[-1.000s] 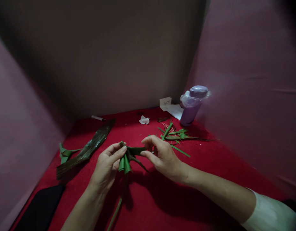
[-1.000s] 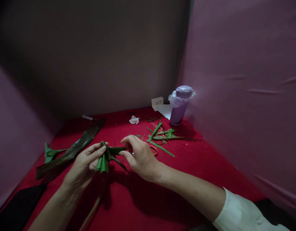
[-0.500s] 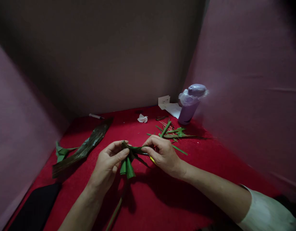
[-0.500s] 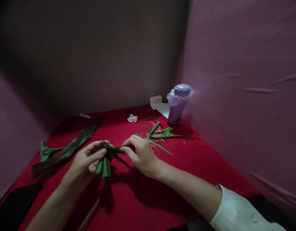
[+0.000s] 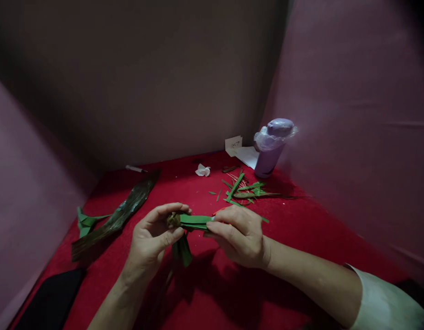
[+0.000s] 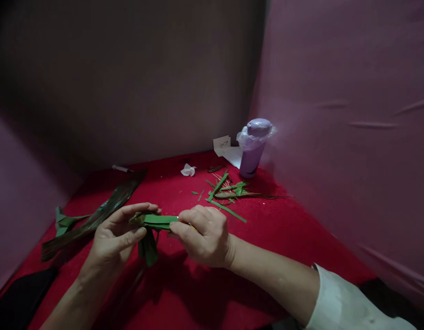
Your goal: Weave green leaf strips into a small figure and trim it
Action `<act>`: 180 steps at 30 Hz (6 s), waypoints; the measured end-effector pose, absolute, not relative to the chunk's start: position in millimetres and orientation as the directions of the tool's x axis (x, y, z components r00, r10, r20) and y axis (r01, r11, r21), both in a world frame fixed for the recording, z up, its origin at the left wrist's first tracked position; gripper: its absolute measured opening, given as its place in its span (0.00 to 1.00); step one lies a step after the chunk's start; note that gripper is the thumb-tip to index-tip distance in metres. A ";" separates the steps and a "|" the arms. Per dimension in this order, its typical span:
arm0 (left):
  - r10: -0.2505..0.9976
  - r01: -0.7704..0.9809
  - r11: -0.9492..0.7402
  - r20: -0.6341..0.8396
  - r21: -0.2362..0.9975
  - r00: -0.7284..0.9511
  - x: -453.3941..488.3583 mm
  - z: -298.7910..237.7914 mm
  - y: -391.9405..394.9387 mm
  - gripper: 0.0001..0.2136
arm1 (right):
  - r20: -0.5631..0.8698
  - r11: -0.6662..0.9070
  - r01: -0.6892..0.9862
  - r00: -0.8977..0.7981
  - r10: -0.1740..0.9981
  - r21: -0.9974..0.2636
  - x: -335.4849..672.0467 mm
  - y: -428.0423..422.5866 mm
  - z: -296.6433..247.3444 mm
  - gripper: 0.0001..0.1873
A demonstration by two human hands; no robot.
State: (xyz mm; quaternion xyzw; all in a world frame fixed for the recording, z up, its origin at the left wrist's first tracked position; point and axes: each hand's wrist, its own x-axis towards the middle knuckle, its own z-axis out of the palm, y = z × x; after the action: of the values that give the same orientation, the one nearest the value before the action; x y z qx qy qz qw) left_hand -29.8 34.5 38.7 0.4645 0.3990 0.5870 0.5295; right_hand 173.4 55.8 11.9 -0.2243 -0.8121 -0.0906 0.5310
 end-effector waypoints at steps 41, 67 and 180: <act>0.978 -0.336 0.207 -0.184 0.919 0.100 -18.0 36.0 31.9 0.19 | 0.626 0.681 0.370 -0.273 0.730 -0.632 159.7 57.2 -2.0 0.17; 0.953 -0.378 0.216 -0.278 0.900 -0.118 -13.8 38.1 32.5 0.15 | 0.304 0.339 0.081 -0.286 0.909 -0.937 152.9 54.6 0.4 0.13; 0.960 -0.230 0.141 -0.076 0.963 0.268 -24.8 40.3 24.7 0.20 | 0.388 0.449 0.081 -0.384 0.838 -0.890 176.7 60.6 24.0 0.06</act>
State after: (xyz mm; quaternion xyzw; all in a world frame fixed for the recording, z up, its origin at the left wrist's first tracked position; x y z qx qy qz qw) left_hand -24.8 24.7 40.3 0.4660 0.3919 0.4610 0.6456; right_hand 176.7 60.6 24.0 -0.3190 -0.7201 0.4167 0.4538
